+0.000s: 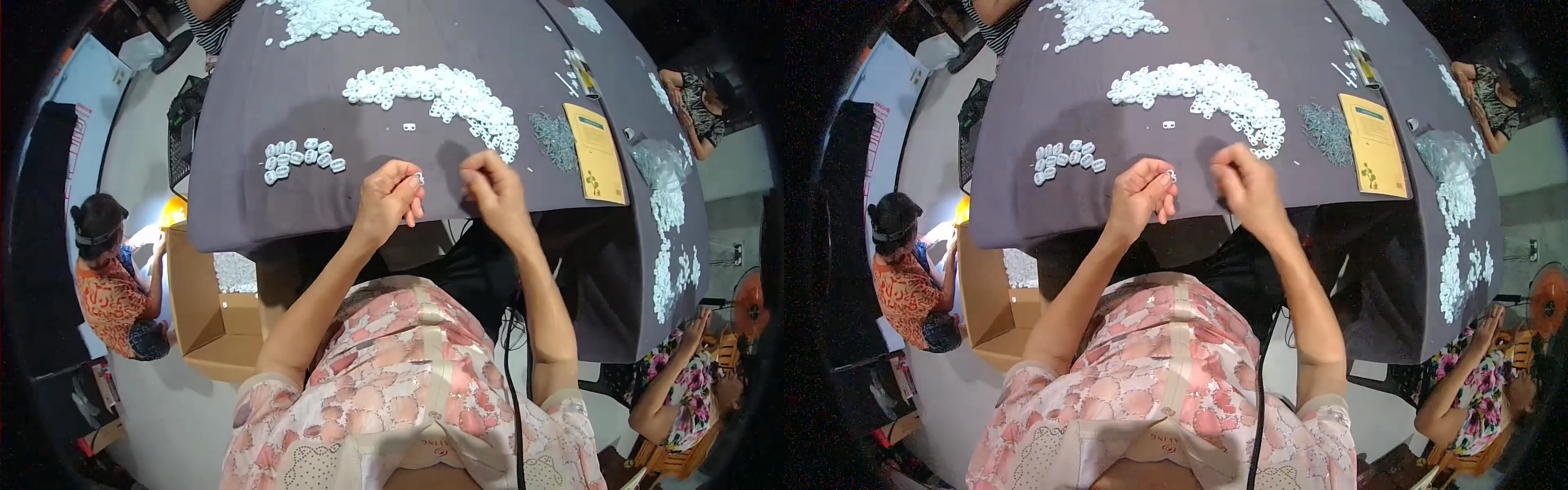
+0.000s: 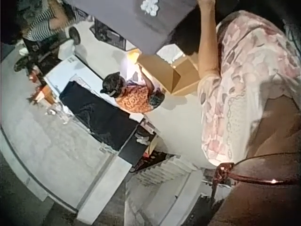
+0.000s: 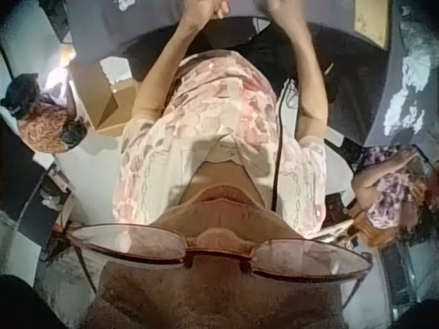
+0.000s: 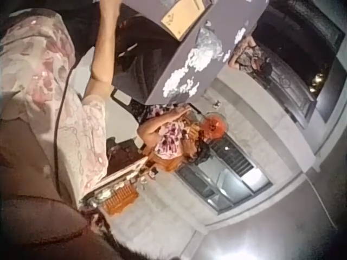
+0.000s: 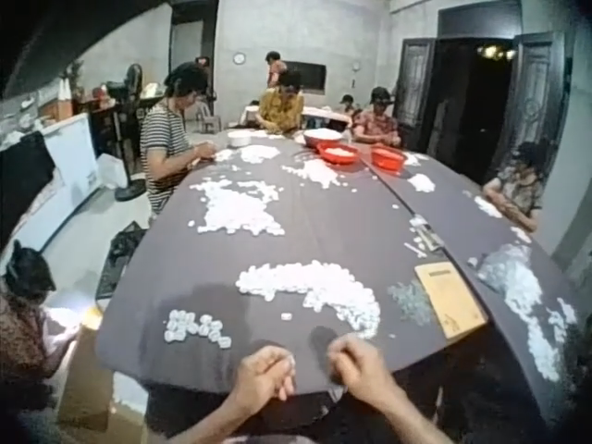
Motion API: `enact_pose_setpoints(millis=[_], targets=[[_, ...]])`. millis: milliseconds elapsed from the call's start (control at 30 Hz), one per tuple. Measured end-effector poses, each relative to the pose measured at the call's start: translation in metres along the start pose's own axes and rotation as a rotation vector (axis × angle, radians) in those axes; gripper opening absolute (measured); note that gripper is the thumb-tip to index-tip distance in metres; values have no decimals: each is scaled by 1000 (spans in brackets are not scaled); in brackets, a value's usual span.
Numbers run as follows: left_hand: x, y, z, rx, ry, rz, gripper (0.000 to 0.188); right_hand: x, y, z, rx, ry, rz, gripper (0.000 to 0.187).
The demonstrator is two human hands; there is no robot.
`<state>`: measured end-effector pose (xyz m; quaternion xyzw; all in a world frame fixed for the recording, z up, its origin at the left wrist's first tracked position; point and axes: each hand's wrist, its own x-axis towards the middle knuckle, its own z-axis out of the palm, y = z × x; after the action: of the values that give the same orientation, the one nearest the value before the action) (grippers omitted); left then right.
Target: The person picks up plastic buckle components from the table, connects them together by hand, and arranges the assembled pieces into rows on the table.
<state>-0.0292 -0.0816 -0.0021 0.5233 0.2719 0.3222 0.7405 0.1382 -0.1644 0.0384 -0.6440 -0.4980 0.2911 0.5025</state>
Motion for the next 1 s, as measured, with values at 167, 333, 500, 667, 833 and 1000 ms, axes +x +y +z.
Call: enact_pose_setpoints(millis=[167,333,500,667,833,1000], targets=[[0,3,2,19,11,-8,11,6,10,29,222,-91,37,7],[1,4,-2,22,0,9,12,5,23,37,305,-113,-41,9],[-1,10,2,43,1,3,12,4,18,37,373,-128,27,9],[-1,9,2,41,-10,6,10,5,17,37,344,-142,15,9],[0,7,0,45,-13,-10,10,4,15,40,344,-126,11,10],[-1,6,1,35,-5,-18,11,2,16,41,217,-110,-51,12]])
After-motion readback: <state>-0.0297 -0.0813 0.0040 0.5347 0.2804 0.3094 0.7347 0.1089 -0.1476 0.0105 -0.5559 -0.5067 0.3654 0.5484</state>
